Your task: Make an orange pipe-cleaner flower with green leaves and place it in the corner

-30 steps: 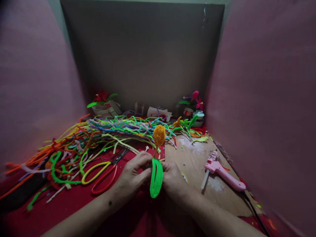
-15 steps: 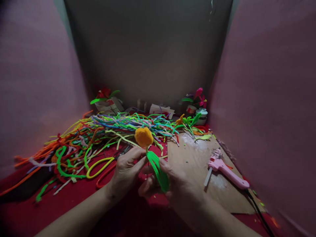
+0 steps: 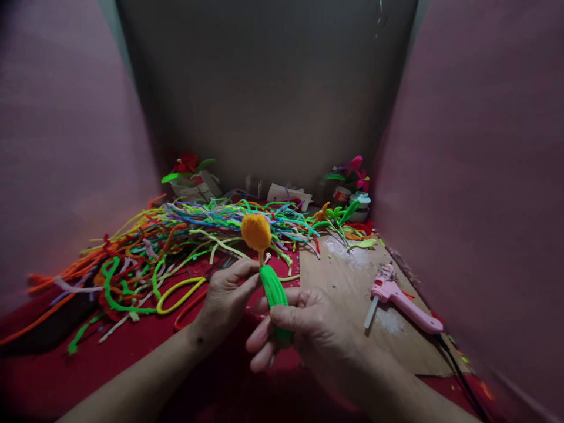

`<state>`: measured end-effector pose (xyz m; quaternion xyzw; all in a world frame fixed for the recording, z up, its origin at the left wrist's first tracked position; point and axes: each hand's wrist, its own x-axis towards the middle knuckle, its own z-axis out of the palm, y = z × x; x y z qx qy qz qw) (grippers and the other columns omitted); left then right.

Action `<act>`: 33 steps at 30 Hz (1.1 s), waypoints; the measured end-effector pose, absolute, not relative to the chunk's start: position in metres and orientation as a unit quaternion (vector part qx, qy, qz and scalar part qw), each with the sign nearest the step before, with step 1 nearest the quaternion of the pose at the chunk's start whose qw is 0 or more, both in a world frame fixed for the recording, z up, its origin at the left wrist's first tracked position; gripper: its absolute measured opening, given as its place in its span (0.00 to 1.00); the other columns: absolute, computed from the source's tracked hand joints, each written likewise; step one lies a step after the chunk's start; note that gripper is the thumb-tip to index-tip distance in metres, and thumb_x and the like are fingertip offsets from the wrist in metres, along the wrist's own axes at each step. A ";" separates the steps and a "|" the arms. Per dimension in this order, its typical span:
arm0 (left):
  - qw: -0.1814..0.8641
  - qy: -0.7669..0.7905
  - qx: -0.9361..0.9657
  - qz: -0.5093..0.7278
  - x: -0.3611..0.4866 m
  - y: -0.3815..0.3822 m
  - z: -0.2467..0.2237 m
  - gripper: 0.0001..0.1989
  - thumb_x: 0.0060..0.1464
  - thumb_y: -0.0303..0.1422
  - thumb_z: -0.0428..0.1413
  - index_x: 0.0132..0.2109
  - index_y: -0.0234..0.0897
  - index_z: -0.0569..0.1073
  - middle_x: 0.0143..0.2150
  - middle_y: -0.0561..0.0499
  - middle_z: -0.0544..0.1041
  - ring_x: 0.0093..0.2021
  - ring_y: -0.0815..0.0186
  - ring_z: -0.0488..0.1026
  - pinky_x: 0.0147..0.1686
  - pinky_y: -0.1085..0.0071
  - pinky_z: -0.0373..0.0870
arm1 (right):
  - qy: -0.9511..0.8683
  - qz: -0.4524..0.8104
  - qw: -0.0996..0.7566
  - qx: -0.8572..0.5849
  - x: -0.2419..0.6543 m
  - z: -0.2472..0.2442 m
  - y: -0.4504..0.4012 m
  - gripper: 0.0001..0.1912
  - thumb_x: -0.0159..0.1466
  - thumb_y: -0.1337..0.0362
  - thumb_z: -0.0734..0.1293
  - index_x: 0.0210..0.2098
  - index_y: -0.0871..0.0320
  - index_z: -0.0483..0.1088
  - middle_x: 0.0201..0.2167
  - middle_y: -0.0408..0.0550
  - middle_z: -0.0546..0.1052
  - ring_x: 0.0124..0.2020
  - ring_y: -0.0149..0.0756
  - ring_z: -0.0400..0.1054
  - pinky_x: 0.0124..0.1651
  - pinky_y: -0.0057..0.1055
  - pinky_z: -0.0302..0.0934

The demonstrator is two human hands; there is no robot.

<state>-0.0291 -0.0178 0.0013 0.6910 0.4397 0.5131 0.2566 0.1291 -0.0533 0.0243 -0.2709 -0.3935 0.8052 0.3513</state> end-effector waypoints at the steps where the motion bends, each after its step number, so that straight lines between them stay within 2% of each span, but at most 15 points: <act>1: 0.274 0.440 0.686 0.512 -0.029 -0.018 0.002 0.07 0.53 0.31 0.53 0.30 0.36 0.74 0.27 0.52 0.73 0.30 0.68 0.68 0.33 0.74 0.64 | -0.395 0.805 0.350 -0.271 0.129 0.024 -0.055 0.11 0.52 0.61 0.71 0.31 0.63 0.73 0.22 0.51 0.79 0.19 0.34 0.73 0.24 0.25 0.63; 5: 0.360 0.426 0.654 0.511 -0.027 -0.018 0.002 0.09 0.53 0.35 0.53 0.30 0.36 0.74 0.27 0.53 0.72 0.29 0.70 0.67 0.31 0.76 0.64 | -0.421 0.793 0.332 -0.288 0.129 0.020 -0.056 0.10 0.54 0.60 0.70 0.30 0.62 0.73 0.21 0.49 0.78 0.18 0.33 0.72 0.23 0.25 0.63; 7: 0.391 0.430 0.613 0.536 -0.027 -0.016 0.002 0.09 0.52 0.36 0.54 0.29 0.35 0.73 0.26 0.54 0.72 0.27 0.71 0.65 0.28 0.77 0.63 | -0.471 0.771 0.315 -0.291 0.135 0.021 -0.048 0.14 0.56 0.55 0.68 0.33 0.61 0.73 0.25 0.51 0.79 0.23 0.36 0.74 0.28 0.29 0.65; 9: 0.428 0.441 0.554 0.562 -0.028 -0.012 0.003 0.10 0.49 0.36 0.56 0.26 0.34 0.72 0.22 0.56 0.69 0.22 0.74 0.62 0.23 0.78 0.60 | -0.552 0.703 0.315 -0.320 0.148 0.025 -0.030 0.22 0.58 0.48 0.64 0.39 0.61 0.73 0.33 0.54 0.79 0.31 0.39 0.75 0.35 0.33 0.66; 10: 0.448 0.450 0.525 0.566 -0.029 -0.011 0.004 0.11 0.48 0.37 0.56 0.25 0.34 0.71 0.19 0.58 0.66 0.19 0.75 0.58 0.20 0.78 0.56 | -0.599 0.639 0.319 -0.362 0.157 0.029 -0.016 0.25 0.59 0.46 0.60 0.41 0.61 0.73 0.35 0.56 0.79 0.32 0.40 0.75 0.35 0.34 0.66; 12: 0.482 0.469 0.493 0.552 -0.031 -0.008 0.005 0.12 0.48 0.39 0.56 0.24 0.34 0.71 0.15 0.59 0.61 0.16 0.77 0.53 0.16 0.79 0.50 | -0.691 0.375 0.302 -0.539 0.178 0.036 0.017 0.21 0.63 0.52 0.57 0.39 0.62 0.73 0.35 0.55 0.79 0.33 0.37 0.73 0.36 0.31 0.64; 13: 0.494 0.475 0.491 0.538 -0.032 -0.008 0.005 0.13 0.48 0.40 0.55 0.24 0.34 0.71 0.14 0.59 0.60 0.15 0.77 0.52 0.15 0.79 0.47 | -0.717 0.219 0.220 -0.624 0.188 0.038 0.036 0.17 0.64 0.56 0.58 0.38 0.60 0.73 0.36 0.52 0.78 0.36 0.37 0.73 0.37 0.29 0.63; 15: 0.511 0.475 0.494 0.519 -0.032 -0.008 0.005 0.14 0.49 0.41 0.55 0.25 0.35 0.71 0.15 0.58 0.63 0.14 0.76 0.54 0.13 0.79 0.47 | -0.695 0.129 0.160 -0.689 0.205 0.040 0.072 0.11 0.60 0.62 0.63 0.32 0.63 0.75 0.34 0.56 0.77 0.41 0.46 0.71 0.40 0.33 0.61; 17: 0.525 0.467 0.492 0.513 -0.030 -0.007 0.003 0.14 0.48 0.43 0.55 0.26 0.36 0.70 0.16 0.57 0.67 0.13 0.76 0.56 0.12 0.79 0.49 | -0.672 0.091 0.105 -0.727 0.217 0.036 0.100 0.09 0.58 0.64 0.66 0.28 0.65 0.74 0.33 0.58 0.76 0.42 0.49 0.70 0.41 0.36 0.61; 18: 0.529 0.466 0.491 0.512 -0.030 -0.007 0.002 0.14 0.47 0.44 0.56 0.26 0.36 0.69 0.17 0.57 0.68 0.12 0.76 0.56 0.12 0.78 0.49 | -0.660 0.080 0.080 -0.742 0.220 0.032 0.111 0.09 0.58 0.63 0.67 0.31 0.65 0.73 0.35 0.57 0.76 0.42 0.47 0.70 0.41 0.37 0.62; 20: 0.527 0.471 0.491 0.509 -0.029 -0.005 -0.001 0.15 0.47 0.45 0.56 0.27 0.36 0.69 0.17 0.56 0.69 0.12 0.76 0.56 0.11 0.79 0.50 | -0.637 0.065 0.040 -0.767 0.223 0.023 0.125 0.12 0.62 0.61 0.65 0.42 0.61 0.69 0.42 0.50 0.73 0.42 0.39 0.69 0.43 0.39 0.64; 24: 0.535 0.473 0.486 0.504 -0.032 -0.001 -0.010 0.17 0.48 0.46 0.55 0.30 0.33 0.70 0.17 0.56 0.69 0.11 0.78 0.54 0.11 0.80 0.49 | -0.600 0.050 0.008 -0.798 0.222 0.007 0.137 0.15 0.63 0.61 0.64 0.48 0.60 0.66 0.47 0.52 0.70 0.44 0.39 0.68 0.44 0.39 0.65; 29: 0.550 0.444 0.489 0.511 -0.035 -0.001 -0.014 0.15 0.49 0.42 0.55 0.35 0.34 0.70 0.20 0.55 0.70 0.12 0.79 0.57 0.12 0.81 0.52 | -0.591 0.031 0.052 -0.804 0.228 0.010 0.137 0.14 0.63 0.61 0.64 0.46 0.60 0.67 0.45 0.52 0.71 0.44 0.39 0.68 0.44 0.39 0.64; 33: 0.565 0.416 0.500 0.507 -0.035 -0.002 -0.009 0.10 0.50 0.35 0.54 0.38 0.35 0.69 0.21 0.56 0.70 0.13 0.77 0.59 0.13 0.80 0.54 | -0.598 0.010 0.147 -0.788 0.238 0.029 0.127 0.07 0.57 0.67 0.65 0.32 0.65 0.73 0.37 0.63 0.75 0.44 0.51 0.69 0.41 0.38 0.60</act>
